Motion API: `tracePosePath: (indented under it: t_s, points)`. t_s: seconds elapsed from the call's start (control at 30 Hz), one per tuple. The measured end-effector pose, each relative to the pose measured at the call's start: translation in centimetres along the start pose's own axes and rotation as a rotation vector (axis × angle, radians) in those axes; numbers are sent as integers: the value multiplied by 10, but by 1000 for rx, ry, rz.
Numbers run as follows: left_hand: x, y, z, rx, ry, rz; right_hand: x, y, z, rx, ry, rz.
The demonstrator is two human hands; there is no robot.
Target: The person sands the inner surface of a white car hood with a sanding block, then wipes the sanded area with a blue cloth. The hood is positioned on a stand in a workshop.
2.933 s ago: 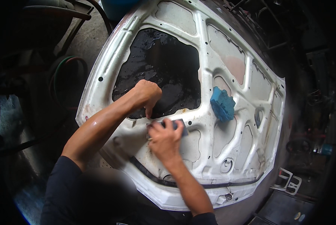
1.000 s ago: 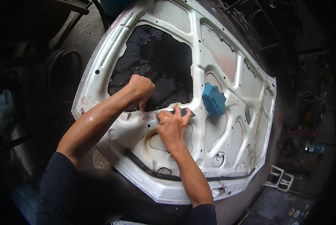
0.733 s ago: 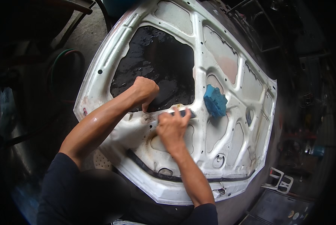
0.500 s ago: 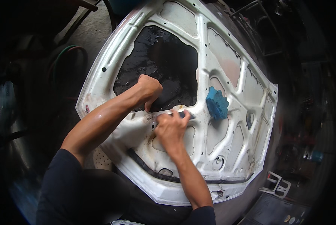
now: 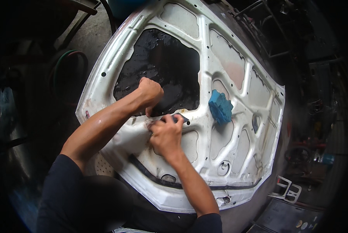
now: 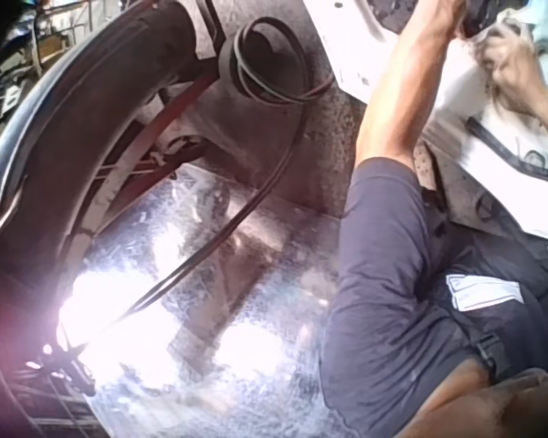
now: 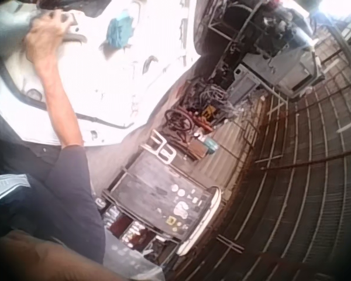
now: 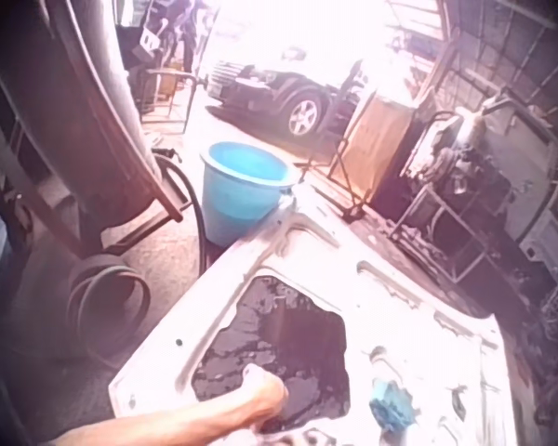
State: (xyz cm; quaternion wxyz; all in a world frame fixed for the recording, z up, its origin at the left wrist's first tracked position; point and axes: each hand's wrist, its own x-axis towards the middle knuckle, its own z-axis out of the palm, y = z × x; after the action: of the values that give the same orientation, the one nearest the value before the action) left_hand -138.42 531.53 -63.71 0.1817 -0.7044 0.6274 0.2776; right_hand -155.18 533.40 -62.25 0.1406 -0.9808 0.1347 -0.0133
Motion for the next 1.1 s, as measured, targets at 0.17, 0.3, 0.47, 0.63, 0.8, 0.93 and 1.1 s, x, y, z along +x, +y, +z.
tracePosePath:
  t_s: [0.17,0.3,0.47,0.63,0.8,0.93,1.1]
  points:
    - [-9,-9,-3,-41,1,35,2,-2,9,-248,25,5]
    - [-25,-31,-18,-120,182,9,-5,30,5,-78,107,160]
    - [-46,-25,-36,-197,383,85,-39,82,-19,249,617,584]
    - [-60,48,-50,-408,614,671,-51,78,-58,1154,980,798]
    - [-68,102,-50,-387,712,852,-69,47,-85,1632,787,709]
    - [-59,121,-42,-487,674,887,-83,43,-93,1693,662,685]
    - [-43,118,-38,-618,638,841,-85,75,-97,1530,451,584]
